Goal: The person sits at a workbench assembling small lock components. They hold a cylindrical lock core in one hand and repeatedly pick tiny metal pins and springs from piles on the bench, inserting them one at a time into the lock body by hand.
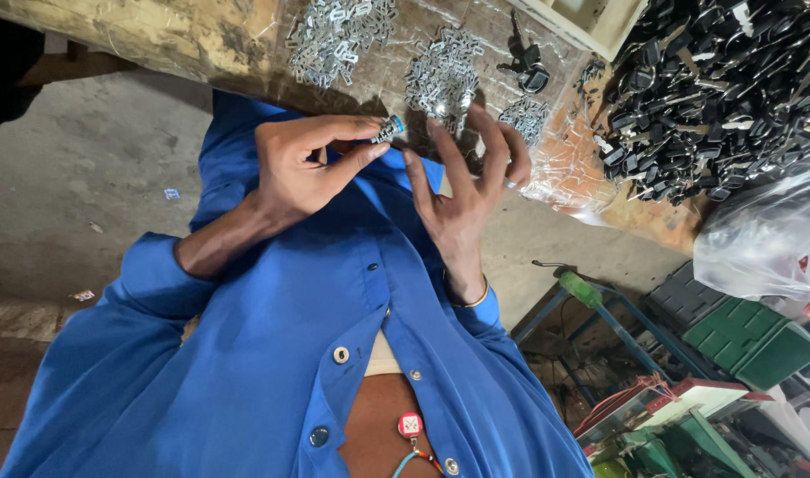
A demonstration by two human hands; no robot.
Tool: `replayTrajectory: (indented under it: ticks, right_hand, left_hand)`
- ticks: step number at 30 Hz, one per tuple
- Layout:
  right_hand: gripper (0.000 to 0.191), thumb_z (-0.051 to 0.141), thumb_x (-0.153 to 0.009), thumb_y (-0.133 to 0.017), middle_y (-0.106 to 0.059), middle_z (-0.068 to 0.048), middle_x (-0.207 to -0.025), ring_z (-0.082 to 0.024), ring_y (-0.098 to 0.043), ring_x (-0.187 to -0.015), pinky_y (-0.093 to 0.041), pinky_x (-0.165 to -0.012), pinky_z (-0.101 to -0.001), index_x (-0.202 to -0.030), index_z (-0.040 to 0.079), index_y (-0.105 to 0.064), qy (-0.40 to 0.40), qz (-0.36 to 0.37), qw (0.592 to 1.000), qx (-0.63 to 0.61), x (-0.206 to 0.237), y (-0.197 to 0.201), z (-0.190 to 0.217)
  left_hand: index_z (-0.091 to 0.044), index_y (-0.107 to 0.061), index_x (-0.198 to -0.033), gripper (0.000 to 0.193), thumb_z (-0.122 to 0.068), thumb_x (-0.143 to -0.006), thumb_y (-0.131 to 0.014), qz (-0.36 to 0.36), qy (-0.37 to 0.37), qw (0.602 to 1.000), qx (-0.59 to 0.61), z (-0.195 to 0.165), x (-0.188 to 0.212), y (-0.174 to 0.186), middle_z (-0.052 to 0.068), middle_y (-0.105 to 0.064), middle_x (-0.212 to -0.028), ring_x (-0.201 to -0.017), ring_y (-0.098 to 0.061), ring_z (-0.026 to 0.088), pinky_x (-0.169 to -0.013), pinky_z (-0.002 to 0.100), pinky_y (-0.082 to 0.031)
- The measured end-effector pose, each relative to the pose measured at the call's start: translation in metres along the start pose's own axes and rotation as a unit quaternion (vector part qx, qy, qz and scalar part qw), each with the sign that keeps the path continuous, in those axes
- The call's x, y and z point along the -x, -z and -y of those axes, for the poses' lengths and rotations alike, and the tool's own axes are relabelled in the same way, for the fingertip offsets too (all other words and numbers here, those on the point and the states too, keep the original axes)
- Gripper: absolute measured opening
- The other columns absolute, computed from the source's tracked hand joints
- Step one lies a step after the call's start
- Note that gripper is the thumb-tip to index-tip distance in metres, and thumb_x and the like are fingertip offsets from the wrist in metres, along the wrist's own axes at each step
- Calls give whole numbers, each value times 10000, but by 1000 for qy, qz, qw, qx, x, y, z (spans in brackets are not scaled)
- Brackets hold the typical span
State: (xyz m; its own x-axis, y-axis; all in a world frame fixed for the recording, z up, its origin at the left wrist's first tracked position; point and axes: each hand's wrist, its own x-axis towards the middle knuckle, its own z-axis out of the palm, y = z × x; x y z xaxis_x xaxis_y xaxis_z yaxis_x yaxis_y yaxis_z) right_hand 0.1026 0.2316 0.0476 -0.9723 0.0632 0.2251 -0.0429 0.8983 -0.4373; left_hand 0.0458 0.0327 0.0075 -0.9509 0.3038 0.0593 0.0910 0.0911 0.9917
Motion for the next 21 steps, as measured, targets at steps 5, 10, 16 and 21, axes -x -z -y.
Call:
replayTrajectory:
  ticks: [5, 10, 16, 21]
  right_hand:
    - [455, 233, -876, -958, -491, -50, -1514, -325, -383, -1416, -313, -1184, -475, -1267, 165, -736, 2, 19, 1000, -13, 3, 1, -5]
    - [373, 217, -856, -948, -534, -50, -1437, -325, -430, -1351, -327, -1125, -459, -1167, 189, -744, 26, -9, 999, -29, 2, -2, -8]
    - [229, 112, -841, -920, -696, 22, -1072, -222, -611, -1078, -332, -983, -415, -998, 152, -757, 64, -12, 996, -58, -1, -4, -8]
    - [189, 4, -906, -844, -705, -31, -1037, -199, -633, -1005, -411, -962, -351, -1059, 70, -756, -36, 16, 979, -202, -2, -7, 2]
  left_hand:
    - [7, -756, -1105, 198, 0, -937, -860, -1, -9, 1000, 7, 1, 1, -1, 125, -779, -1152, -854, -755, 104, -551, 211, -485]
    - [8, -755, -1107, 203, 2, -933, -859, 2, -7, 1000, 12, 1, 0, -2, 126, -780, -1150, -857, -754, 106, -544, 209, -481]
    - [17, -757, -1088, 206, -2, -914, -865, 13, -14, 1000, 0, 0, -2, -4, 139, -783, -1126, -866, -772, 137, -571, 227, -520]
    - [25, -737, -1115, 209, -7, -941, -848, 25, -41, 999, -18, -1, -3, -5, 152, -765, -1150, -1022, -787, 225, -833, 304, -644]
